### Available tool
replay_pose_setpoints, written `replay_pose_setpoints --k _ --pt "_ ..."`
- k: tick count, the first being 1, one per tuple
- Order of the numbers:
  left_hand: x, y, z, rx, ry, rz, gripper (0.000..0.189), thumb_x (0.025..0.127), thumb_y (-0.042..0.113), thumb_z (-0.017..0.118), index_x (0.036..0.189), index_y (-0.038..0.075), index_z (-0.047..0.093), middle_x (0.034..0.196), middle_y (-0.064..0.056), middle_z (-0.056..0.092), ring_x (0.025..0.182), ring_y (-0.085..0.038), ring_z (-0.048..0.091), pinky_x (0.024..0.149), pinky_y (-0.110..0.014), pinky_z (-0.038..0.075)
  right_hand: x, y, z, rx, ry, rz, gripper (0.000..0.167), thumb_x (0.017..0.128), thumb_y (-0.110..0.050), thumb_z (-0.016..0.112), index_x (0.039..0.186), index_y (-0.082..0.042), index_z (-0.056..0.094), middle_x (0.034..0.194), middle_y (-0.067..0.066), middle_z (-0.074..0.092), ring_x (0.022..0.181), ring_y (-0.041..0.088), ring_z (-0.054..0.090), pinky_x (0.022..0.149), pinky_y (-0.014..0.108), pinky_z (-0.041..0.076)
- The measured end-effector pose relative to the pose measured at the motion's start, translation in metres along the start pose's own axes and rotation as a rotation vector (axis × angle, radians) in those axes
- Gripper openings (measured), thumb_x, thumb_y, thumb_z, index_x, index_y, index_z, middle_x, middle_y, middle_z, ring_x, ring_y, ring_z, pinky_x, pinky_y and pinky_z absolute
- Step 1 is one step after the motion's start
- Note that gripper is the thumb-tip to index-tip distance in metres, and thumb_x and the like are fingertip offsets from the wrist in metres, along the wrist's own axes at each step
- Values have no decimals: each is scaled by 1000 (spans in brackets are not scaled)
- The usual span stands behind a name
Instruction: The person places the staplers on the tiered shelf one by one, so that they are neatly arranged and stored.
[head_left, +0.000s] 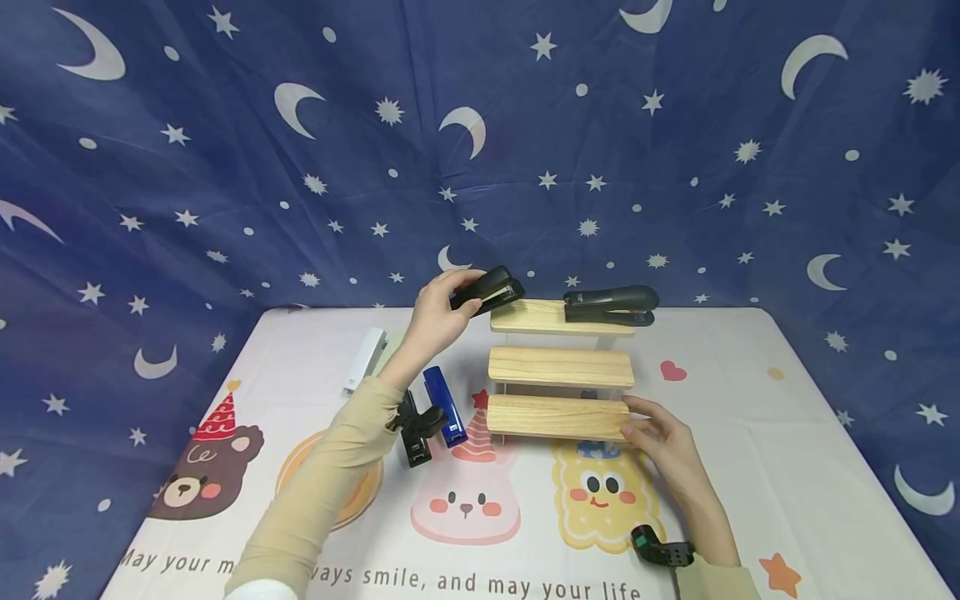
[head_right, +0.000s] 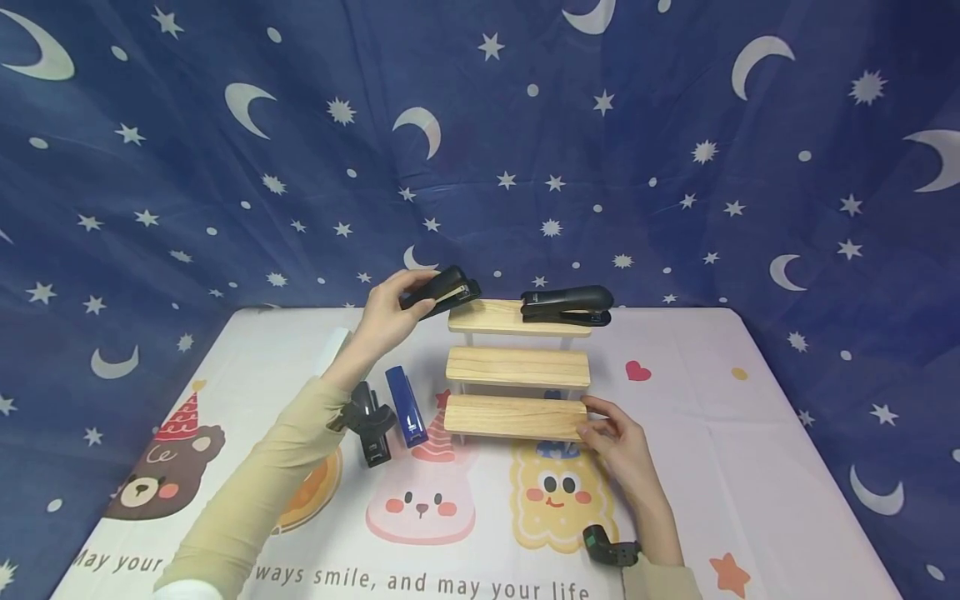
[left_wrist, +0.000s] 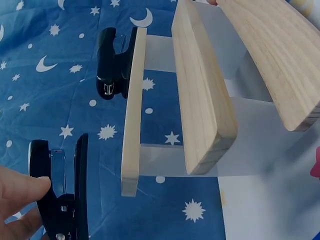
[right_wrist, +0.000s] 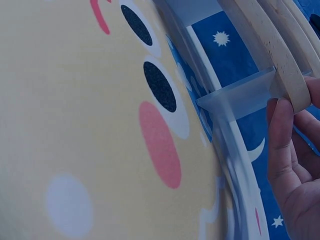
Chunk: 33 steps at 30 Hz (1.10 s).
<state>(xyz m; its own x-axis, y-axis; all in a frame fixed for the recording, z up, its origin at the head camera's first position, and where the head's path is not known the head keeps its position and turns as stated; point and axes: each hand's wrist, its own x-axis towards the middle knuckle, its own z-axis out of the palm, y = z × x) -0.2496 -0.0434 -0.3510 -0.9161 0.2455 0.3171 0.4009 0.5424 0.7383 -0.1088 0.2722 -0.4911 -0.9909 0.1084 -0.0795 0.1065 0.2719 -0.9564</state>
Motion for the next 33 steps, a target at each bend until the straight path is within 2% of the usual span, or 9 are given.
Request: replay_pose_setpoints --k 9,16,24,28,33 --pt "11 7 8 62 -74 33 37 90 9 62 126 16 63 127 -8 64 133 -28 47 111 -46 35 0 0 0 -5 1 3 50 90 -16 66 135 -2 50 95 -4 68 86 -1 65 78 16 52" --pt "21 14 16 126 -147 67 37 92 11 61 128 18 62 125 -6 64 120 -26 57 103 -43 43 0 0 -1 -10 5 5 50 90 -16 66 135 -3 50 94 -3 68 86 0 65 78 17 52" --pt "25 17 25 154 -212 75 39 93 11 60 131 20 60 128 -5 62 123 -27 54 105 -45 41 -1 0 0 -9 -1 7 50 90 -17 66 135 -3 50 98 4 68 86 -1 65 79 16 51" --pt "27 18 28 161 -226 83 40 93 10 59 132 20 59 131 -5 61 125 -28 53 107 -46 40 -1 0 0 -8 -3 8 51 90 -19 66 136 -4 49 99 8 69 87 0 65 80 16 51" --pt "30 17 31 180 -246 94 41 92 9 60 132 20 59 133 -5 61 126 -28 53 108 -46 40 -1 -1 -1 -11 2 14 51 89 -18 66 135 -4 50 98 8 69 86 0 65 80 16 51"
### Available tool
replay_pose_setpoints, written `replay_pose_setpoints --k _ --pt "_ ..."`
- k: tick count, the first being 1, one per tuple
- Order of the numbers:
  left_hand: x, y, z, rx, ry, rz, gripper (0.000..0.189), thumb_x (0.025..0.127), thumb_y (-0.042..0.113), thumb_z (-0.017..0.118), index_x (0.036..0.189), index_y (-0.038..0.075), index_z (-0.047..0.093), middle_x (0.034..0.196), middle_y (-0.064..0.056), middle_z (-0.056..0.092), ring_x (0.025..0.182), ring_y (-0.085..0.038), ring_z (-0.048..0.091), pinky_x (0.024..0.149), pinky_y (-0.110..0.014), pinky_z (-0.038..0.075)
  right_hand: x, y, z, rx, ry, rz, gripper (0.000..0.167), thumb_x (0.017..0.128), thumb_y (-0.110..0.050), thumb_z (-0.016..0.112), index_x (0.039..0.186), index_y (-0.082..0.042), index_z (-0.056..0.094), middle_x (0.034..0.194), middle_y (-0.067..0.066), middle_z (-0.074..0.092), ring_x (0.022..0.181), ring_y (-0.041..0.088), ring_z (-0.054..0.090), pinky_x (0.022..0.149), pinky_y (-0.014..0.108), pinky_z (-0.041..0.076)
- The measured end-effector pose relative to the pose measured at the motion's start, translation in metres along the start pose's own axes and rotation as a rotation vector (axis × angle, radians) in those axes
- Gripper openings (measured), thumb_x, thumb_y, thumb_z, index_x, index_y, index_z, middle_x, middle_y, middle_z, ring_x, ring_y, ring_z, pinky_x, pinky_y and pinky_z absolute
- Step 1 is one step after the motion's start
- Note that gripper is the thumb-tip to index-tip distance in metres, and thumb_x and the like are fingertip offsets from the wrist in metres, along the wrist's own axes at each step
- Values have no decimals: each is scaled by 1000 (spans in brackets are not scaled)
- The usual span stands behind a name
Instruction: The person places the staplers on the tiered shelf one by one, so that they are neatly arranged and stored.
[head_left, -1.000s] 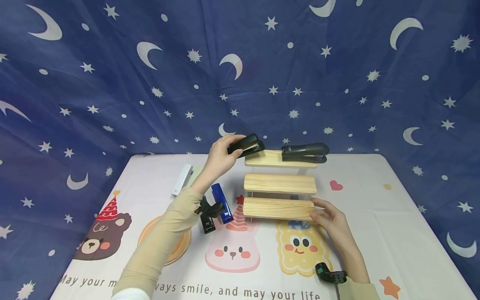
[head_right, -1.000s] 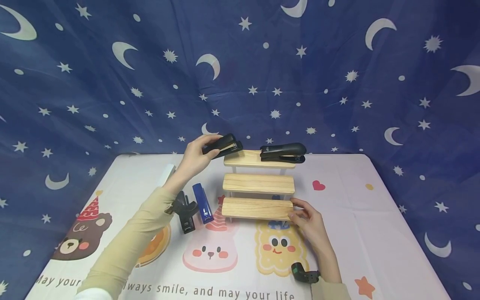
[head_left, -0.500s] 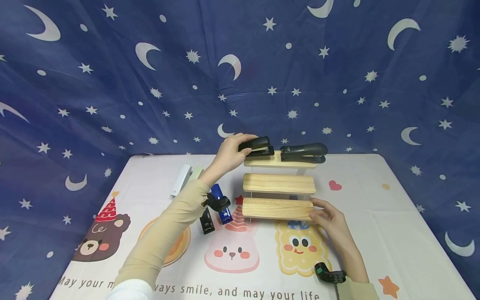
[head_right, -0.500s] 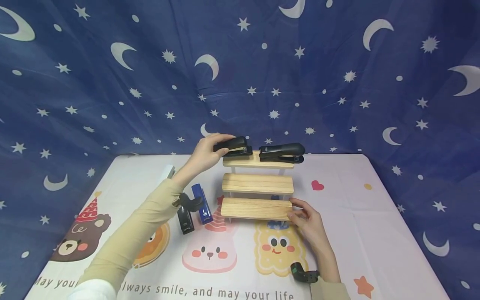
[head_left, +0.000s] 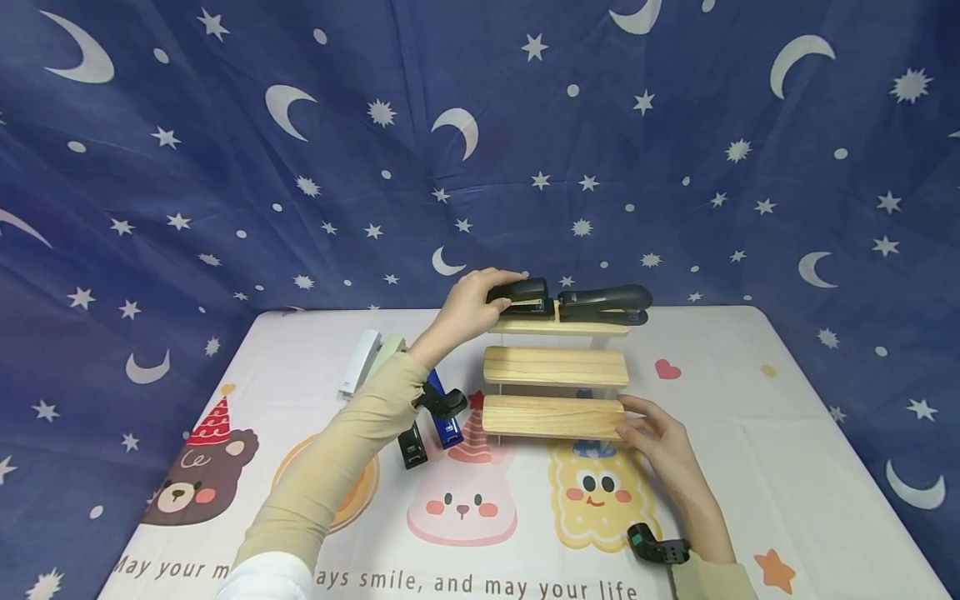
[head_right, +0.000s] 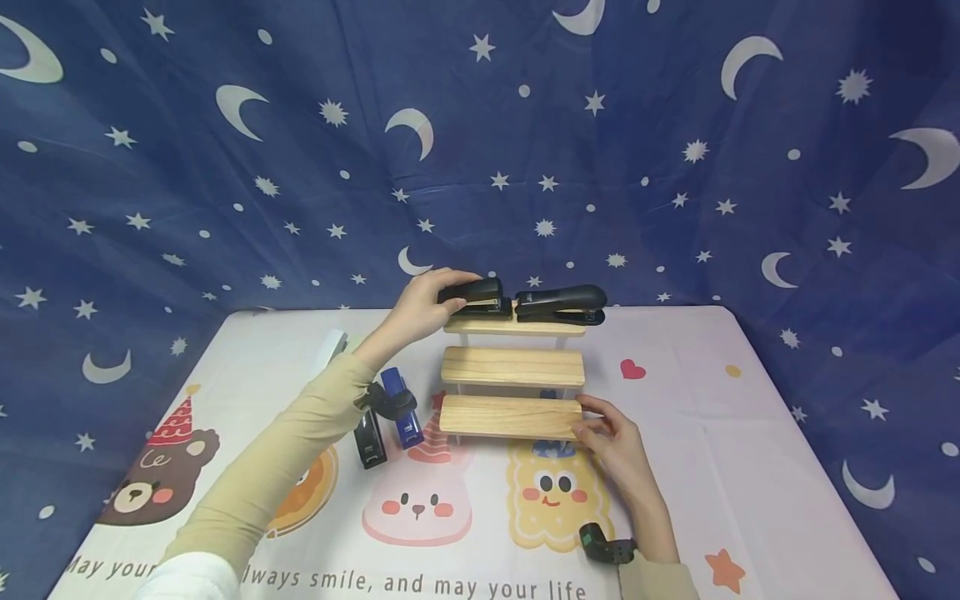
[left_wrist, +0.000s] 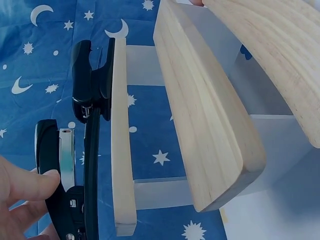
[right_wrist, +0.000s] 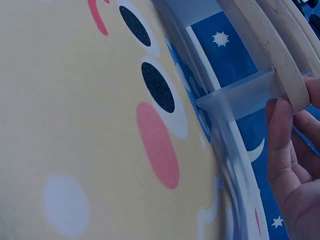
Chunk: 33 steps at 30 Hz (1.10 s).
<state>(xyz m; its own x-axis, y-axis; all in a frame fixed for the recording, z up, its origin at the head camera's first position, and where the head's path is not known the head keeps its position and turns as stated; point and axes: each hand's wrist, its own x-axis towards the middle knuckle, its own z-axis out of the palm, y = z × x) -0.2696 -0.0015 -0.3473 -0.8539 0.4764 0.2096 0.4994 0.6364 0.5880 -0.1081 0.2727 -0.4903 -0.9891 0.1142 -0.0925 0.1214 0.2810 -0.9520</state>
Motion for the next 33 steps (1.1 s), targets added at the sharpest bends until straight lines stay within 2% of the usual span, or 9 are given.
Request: replay_pose_setpoints --k 4,13,27,33 --pt "1 0 1 -5 -20 0 41 93 9 59 132 19 59 133 -5 60 125 -29 53 107 -46 40 1 1 0 -4 3 -1 49 89 -16 66 135 -4 50 95 3 69 86 0 65 79 16 51" --pt "3 2 4 -15 -34 -4 40 93 9 59 132 18 60 135 -5 59 127 -29 51 108 -47 38 1 0 1 -20 11 20 50 89 -18 66 135 -5 51 96 5 69 86 0 65 80 15 50" --pt "4 -3 7 -44 -54 -15 40 92 8 59 131 15 60 137 -6 58 130 -29 50 110 -47 38 1 2 1 -8 1 0 51 89 -20 67 134 -4 51 99 9 69 86 1 65 79 17 51" --pt "7 -7 7 -51 -77 -2 41 93 10 59 133 17 59 138 -6 57 131 -28 50 109 -46 39 1 2 0 6 3 -3 50 89 -17 67 134 -4 51 94 4 69 85 1 65 78 17 51"
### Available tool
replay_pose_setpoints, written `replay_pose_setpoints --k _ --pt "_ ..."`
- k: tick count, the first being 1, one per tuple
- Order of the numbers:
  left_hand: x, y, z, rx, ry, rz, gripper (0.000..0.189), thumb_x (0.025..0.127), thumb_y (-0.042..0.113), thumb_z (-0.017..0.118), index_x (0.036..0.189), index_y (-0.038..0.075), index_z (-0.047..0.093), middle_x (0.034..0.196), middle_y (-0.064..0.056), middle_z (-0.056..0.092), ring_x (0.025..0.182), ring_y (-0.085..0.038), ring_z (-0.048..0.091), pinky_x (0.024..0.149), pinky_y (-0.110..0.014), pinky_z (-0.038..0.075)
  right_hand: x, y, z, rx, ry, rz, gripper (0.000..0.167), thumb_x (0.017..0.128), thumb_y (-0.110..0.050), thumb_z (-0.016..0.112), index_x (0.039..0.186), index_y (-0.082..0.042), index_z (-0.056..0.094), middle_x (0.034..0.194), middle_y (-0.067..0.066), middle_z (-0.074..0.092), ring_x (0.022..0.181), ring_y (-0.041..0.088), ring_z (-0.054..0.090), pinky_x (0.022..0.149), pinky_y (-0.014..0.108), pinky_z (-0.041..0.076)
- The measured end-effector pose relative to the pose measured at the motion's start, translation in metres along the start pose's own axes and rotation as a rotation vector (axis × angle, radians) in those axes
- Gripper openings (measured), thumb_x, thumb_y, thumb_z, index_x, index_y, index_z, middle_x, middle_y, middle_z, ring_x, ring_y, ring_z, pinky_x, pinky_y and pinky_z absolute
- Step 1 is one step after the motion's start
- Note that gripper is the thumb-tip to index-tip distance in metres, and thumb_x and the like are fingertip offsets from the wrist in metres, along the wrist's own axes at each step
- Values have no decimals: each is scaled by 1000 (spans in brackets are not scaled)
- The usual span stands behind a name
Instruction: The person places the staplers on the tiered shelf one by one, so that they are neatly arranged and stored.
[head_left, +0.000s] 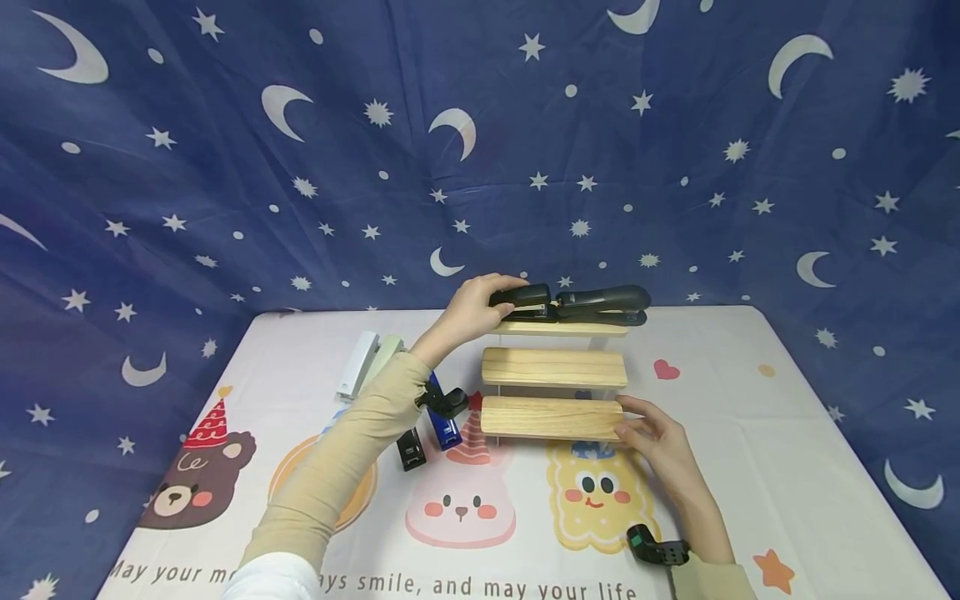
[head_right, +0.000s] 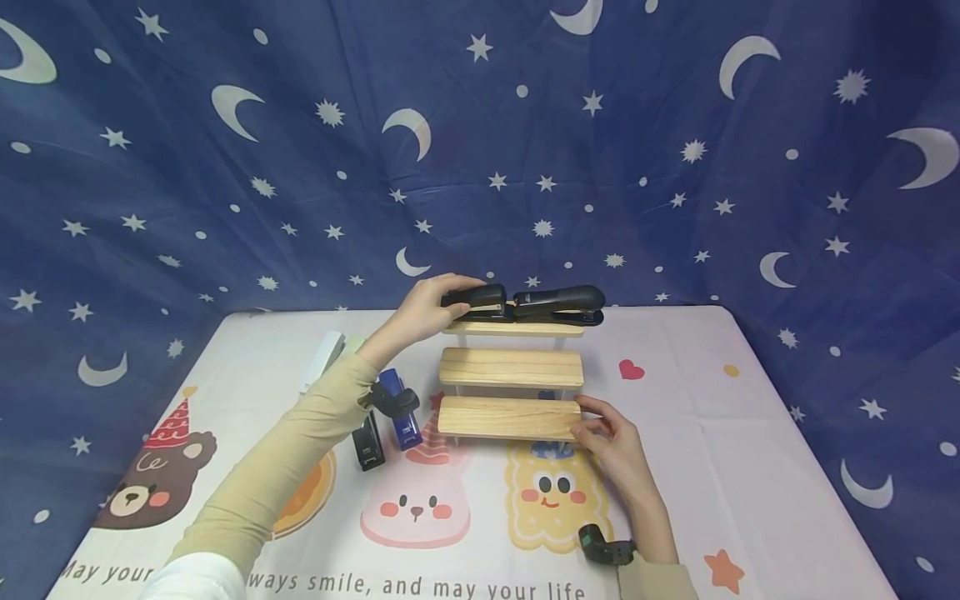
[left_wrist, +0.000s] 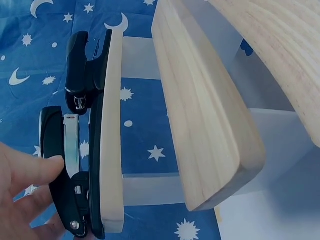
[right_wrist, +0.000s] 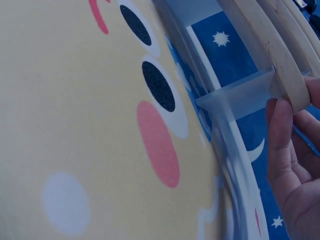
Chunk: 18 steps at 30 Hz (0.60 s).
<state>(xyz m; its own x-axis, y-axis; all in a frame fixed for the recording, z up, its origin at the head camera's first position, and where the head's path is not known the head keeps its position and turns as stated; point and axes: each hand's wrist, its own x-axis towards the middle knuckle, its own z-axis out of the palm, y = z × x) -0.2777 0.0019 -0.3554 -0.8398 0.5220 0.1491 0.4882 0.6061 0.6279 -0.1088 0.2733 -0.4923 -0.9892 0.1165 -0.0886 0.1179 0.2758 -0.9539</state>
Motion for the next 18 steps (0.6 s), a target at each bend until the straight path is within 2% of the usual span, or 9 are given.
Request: replay_pose_setpoints --k 4,8,12,18 --pt "0 -3 -1 -24 -7 18 41 92 14 61 133 18 58 137 -6 57 128 -27 52 106 -45 42 0 0 0 0 -1 -9 49 89 -16 66 134 -3 51 92 -2 69 85 1 65 78 17 52" --pt "-2 -7 -2 -65 13 24 43 90 19 66 132 19 59 131 -6 61 122 -26 56 103 -44 44 0 0 0 3 0 -17 49 89 -15 66 134 -2 51 91 -5 68 84 0 65 78 17 52" --pt "-7 -13 -4 -114 63 20 42 89 20 67 130 19 60 123 -6 64 113 -24 59 98 -43 47 0 0 0 9 -3 -18 49 89 -15 66 134 -2 51 90 -6 68 84 1 65 78 18 52" --pt "-16 -19 -6 -194 181 46 36 90 18 65 127 17 62 116 -7 65 108 -24 60 96 -46 48 -1 -1 0 -5 0 -14 50 89 -16 67 134 -3 51 89 -5 68 84 1 65 78 17 51"
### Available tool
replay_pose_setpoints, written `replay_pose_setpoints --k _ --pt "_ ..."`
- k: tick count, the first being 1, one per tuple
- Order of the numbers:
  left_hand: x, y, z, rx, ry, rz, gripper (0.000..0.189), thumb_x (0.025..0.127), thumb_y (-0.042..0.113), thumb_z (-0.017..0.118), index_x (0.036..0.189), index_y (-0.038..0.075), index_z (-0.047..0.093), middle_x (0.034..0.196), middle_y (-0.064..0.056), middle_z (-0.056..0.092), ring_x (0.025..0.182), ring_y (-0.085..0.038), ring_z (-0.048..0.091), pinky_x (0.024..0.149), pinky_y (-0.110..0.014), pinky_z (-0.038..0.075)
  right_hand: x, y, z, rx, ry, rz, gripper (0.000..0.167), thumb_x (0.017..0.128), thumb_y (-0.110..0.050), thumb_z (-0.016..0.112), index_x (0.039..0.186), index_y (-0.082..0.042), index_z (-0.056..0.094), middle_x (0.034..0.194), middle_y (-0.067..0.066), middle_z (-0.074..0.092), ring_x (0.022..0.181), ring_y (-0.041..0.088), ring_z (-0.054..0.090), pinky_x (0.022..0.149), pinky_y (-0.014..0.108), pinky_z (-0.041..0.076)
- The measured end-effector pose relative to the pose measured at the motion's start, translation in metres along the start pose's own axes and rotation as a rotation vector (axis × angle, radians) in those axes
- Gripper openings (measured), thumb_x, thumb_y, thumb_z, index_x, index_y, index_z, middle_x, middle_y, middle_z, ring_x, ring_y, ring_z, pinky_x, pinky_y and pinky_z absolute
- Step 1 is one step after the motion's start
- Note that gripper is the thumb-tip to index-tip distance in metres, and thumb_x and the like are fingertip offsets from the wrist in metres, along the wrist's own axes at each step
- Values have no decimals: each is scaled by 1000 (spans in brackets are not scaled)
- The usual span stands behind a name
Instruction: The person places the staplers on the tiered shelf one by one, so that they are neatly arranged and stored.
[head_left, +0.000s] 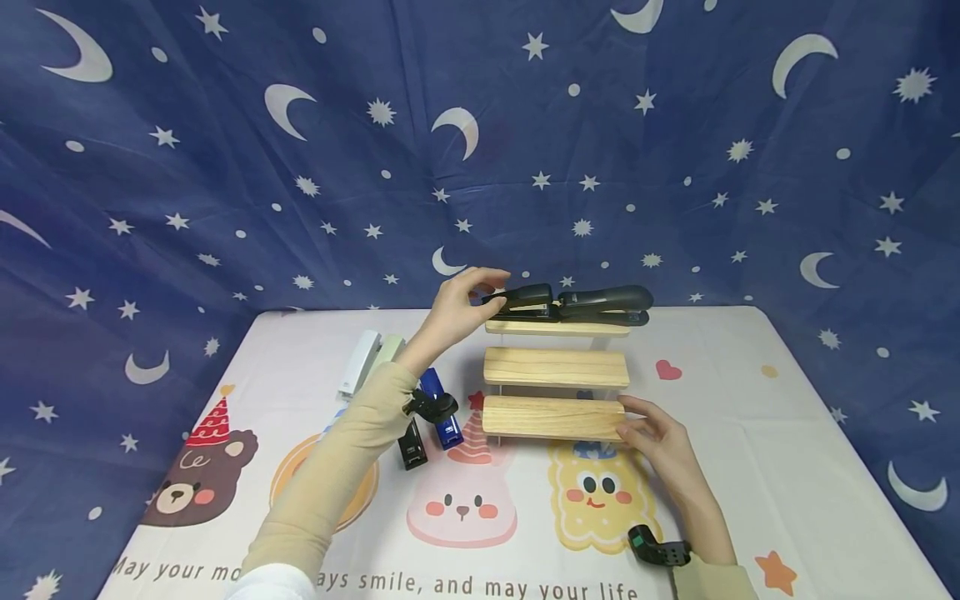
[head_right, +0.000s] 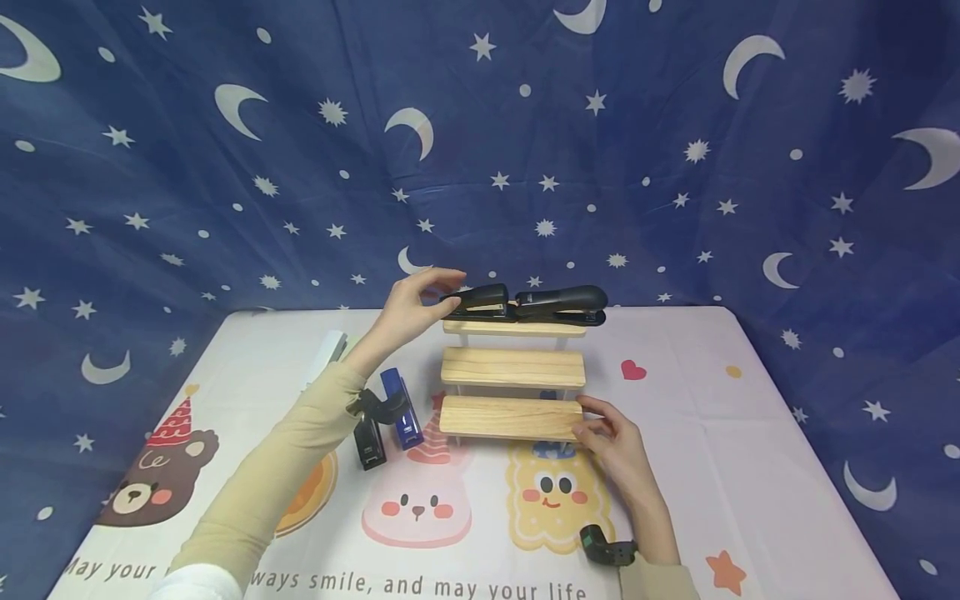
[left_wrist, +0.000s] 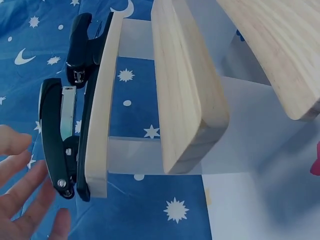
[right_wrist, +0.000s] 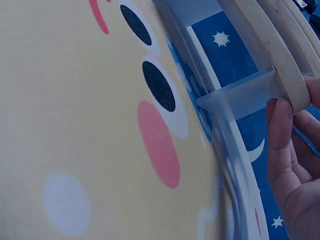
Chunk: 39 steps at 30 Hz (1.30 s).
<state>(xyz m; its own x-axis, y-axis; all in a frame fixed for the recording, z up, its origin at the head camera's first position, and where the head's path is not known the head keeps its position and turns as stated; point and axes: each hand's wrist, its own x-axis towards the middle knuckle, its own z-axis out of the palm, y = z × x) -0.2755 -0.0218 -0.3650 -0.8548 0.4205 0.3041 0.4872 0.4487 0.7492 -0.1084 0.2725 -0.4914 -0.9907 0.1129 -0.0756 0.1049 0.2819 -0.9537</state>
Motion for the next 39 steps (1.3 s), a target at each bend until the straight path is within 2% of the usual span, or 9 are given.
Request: replay_pose_setpoints --k 6,13,21,27,35,39 --pt "-9 -3 -8 -26 97 28 34 90 16 64 125 16 63 114 -7 66 106 -22 61 95 -45 48 -1 -1 -1 -1 -3 2 50 89 -18 67 134 -2 50 90 -5 69 84 0 65 79 16 51" --pt "-21 -10 -22 -32 177 45 34 90 13 65 124 10 63 115 -10 65 105 -24 61 93 -45 49 -1 -2 -2 -4 -1 8 51 89 -19 67 135 -1 50 91 -3 69 84 -1 65 79 16 51" --pt "-34 -23 -41 7 242 -21 31 90 11 63 122 10 64 115 -10 65 104 -27 62 92 -44 50 1 -2 0 2 -2 12 50 89 -17 66 135 -2 50 93 -2 68 84 0 64 79 16 51" --pt "-46 -41 -53 28 279 -20 30 89 7 63 119 7 65 116 -12 66 102 -27 62 89 -45 52 1 -1 0 -3 -3 12 51 89 -18 66 135 -3 50 89 -11 67 85 -1 64 79 15 51" --pt "-57 -62 -60 31 312 -92 29 90 6 62 118 7 65 118 -11 65 104 -26 63 88 -38 52 1 -4 0 8 1 19 50 90 -15 66 135 -2 49 95 0 68 85 -2 64 78 15 51" --pt "-64 -70 -64 45 326 -128 30 89 4 61 119 6 65 117 -12 65 104 -26 63 85 -32 51 1 -4 0 13 1 15 50 89 -14 66 135 -2 50 95 0 68 84 -3 64 78 15 51"
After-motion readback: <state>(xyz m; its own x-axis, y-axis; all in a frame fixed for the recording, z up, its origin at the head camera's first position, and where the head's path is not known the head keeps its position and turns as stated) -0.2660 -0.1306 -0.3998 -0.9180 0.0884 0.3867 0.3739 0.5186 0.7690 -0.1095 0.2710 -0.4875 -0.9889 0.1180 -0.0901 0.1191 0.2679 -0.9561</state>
